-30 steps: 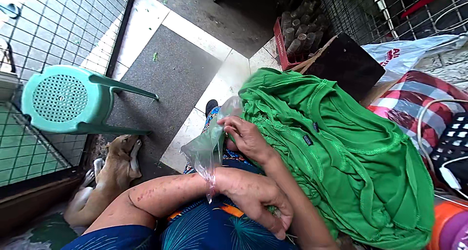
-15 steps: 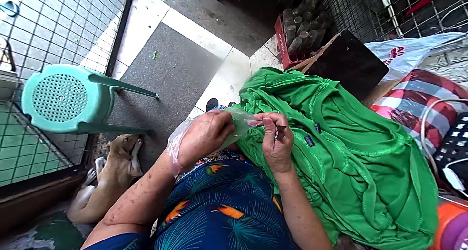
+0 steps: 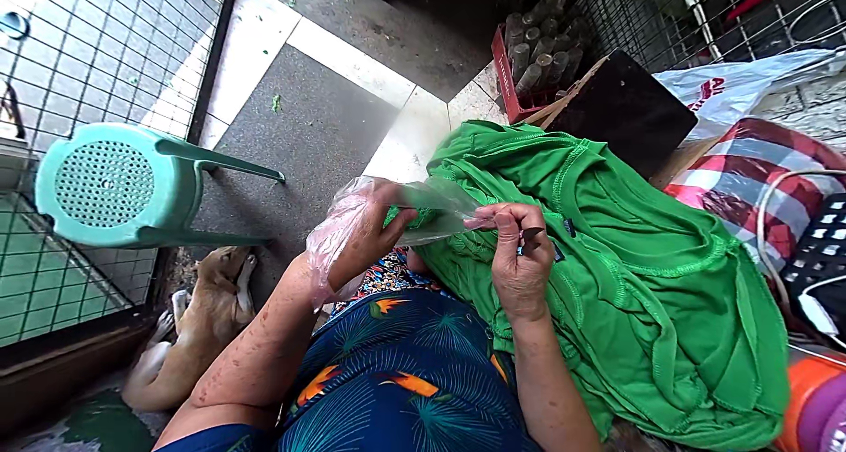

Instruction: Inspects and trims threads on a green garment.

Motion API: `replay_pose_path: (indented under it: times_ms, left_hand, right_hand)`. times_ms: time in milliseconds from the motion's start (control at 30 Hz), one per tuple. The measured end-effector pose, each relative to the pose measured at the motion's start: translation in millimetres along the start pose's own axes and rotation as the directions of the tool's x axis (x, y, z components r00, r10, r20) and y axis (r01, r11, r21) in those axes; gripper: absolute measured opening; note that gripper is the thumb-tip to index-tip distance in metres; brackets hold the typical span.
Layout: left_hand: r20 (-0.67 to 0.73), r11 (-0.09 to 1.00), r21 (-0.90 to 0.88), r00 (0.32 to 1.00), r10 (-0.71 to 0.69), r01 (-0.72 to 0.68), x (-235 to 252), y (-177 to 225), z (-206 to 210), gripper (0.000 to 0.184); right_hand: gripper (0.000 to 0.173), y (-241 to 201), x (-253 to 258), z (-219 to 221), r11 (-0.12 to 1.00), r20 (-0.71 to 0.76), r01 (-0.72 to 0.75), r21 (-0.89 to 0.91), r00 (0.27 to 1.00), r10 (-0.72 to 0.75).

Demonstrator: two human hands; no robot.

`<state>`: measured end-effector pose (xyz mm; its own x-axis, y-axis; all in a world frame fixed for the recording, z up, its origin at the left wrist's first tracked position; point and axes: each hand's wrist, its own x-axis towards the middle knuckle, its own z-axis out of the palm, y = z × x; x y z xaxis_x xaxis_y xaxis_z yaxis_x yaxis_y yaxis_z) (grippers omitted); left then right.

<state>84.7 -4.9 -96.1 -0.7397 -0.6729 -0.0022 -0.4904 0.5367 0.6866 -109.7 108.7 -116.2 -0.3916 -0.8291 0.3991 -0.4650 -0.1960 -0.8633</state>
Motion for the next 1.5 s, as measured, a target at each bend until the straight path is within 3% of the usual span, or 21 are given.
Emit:
replay_pose_path:
  times_ms: [67,167,233,367,533,600,667,700,767,833,933,1000,1033,1067,1133,1200,1267,1333,1400,1467,1500]
  left_hand:
    - [0.239,0.993,-0.103,0.97,-0.037,0.063,-1.7,12.6,-8.5,0.054]
    - [0.346,0.992,-0.11,0.938,-0.02,0.062,-3.9,16.3,5.6,0.087]
    - [0.352,0.989,-0.11,0.934,-0.056,0.101,-0.4,15.4,9.9,0.09]
    - [0.206,0.995,-0.101,0.978,-0.003,0.024,0.4,12.4,15.4,0.095]
    - [0.182,0.995,-0.076,0.982,-0.051,0.066,3.0,20.7,17.2,0.105]
    - [0.174,0.99,-0.1,0.981,-0.082,0.101,3.5,25.1,16.4,0.103]
    - [0.174,0.98,-0.128,0.976,-0.128,0.151,3.3,29.1,14.6,0.104]
    - [0.173,0.974,-0.139,0.973,-0.155,0.18,2.6,30.1,14.1,0.104]
    - [0.146,0.967,-0.156,0.973,-0.18,0.203,-0.2,29.1,12.8,0.104]
    - [0.145,0.961,-0.176,0.971,-0.189,0.213,-6.6,24.9,12.2,0.096]
    - [0.139,0.975,-0.167,0.983,-0.122,0.145,-18.5,19.0,16.7,0.057]
    - [0.208,0.983,-0.129,0.973,-0.101,0.13,-21.8,17.3,15.6,0.039]
    - [0.248,0.984,-0.109,0.963,-0.108,0.139,-22.3,17.1,14.7,0.036]
    - [0.275,0.983,-0.095,0.953,-0.124,0.156,-22.4,17.8,12.9,0.037]
    - [0.244,0.989,-0.071,0.963,-0.11,0.13,-21.9,17.8,9.1,0.039]
    - [0.166,0.998,-0.066,0.986,-0.013,0.024,-19.7,15.7,5.5,0.033]
    - [0.044,0.986,-0.081,0.988,0.15,-0.146,-13.0,11.5,6.6,0.024]
    - [-0.006,0.955,-0.177,0.971,0.24,-0.237,-0.6,12.3,12.2,0.021]
    - [0.007,0.93,-0.284,0.969,0.245,-0.233,15.6,16.0,27.6,0.021]
    - [0.019,0.918,-0.342,0.975,0.222,-0.203,31.3,21.4,50.4,0.02]
    - [0.017,0.912,-0.356,0.975,0.221,-0.201,37.7,26.4,59.9,0.018]
  right_hand:
    - [0.02,2.9,-1.6,-2.0,1.0,0.007,-0.022,-0.019,1.0,0.022]
    - [0.017,5.5,-3.5,-5.3,0.996,0.003,-0.092,-0.02,0.996,0.092]
    - [0.016,5.1,-3.5,-7.9,0.988,-0.015,-0.156,-0.017,0.988,0.156]
    - [0.018,-4.1,-3.6,-14.0,0.973,-0.077,-0.229,0.033,0.97,0.231]
    - [0.022,-26.6,0.2,-1.3,0.995,-0.123,0.024,0.095,0.992,-0.012]
    - [0.02,-27.4,-0.9,17.8,0.993,-0.094,0.052,0.105,0.995,-0.042]
    - [0.014,-17.1,-2.0,40.8,0.997,0.039,-0.059,0.042,0.998,0.057]
    - [0.017,-11.4,-1.2,50.1,0.98,0.157,-0.201,-0.003,0.967,0.199]
    - [0.027,-1.6,3.7,62.1,0.888,0.341,-0.459,-0.009,0.834,0.435]
    - [0.026,2.5,5.1,63.9,0.841,0.424,-0.541,-0.018,0.757,0.497]
    - [0.023,7.5,1.1,61.6,0.856,0.442,-0.492,-0.162,0.739,0.508]
    - [0.018,7.5,-0.5,55.2,0.842,0.493,-0.467,-0.268,0.684,0.537]
    - [0.016,4.9,-0.7,49.8,0.824,0.526,-0.491,-0.283,0.639,0.561]
    - [0.026,1.9,-1.2,43.1,0.809,0.551,-0.524,-0.267,0.605,0.574]
    - [0.036,-3.1,-6.2,26.8,0.814,0.547,-0.551,-0.184,0.63,0.551]
    - [0.029,-13.5,-10.2,3.1,0.868,0.458,-0.467,-0.167,0.743,0.488]
    - [0.017,-20.6,-8.8,-26.1,0.921,0.318,-0.287,-0.264,0.875,0.364]
    - [0.011,-18.7,1.5,-55.5,0.886,0.206,-0.147,-0.44,0.943,0.259]
    - [0.018,-13.4,16.0,-75.8,0.761,0.191,-0.109,-0.639,0.936,0.295]
    - [0.031,-8.6,29.0,-84.8,0.614,0.256,-0.129,-0.779,0.829,0.498]
    - [0.029,-5.9,34.1,-88.6,0.572,0.288,-0.115,-0.812,0.775,0.563]
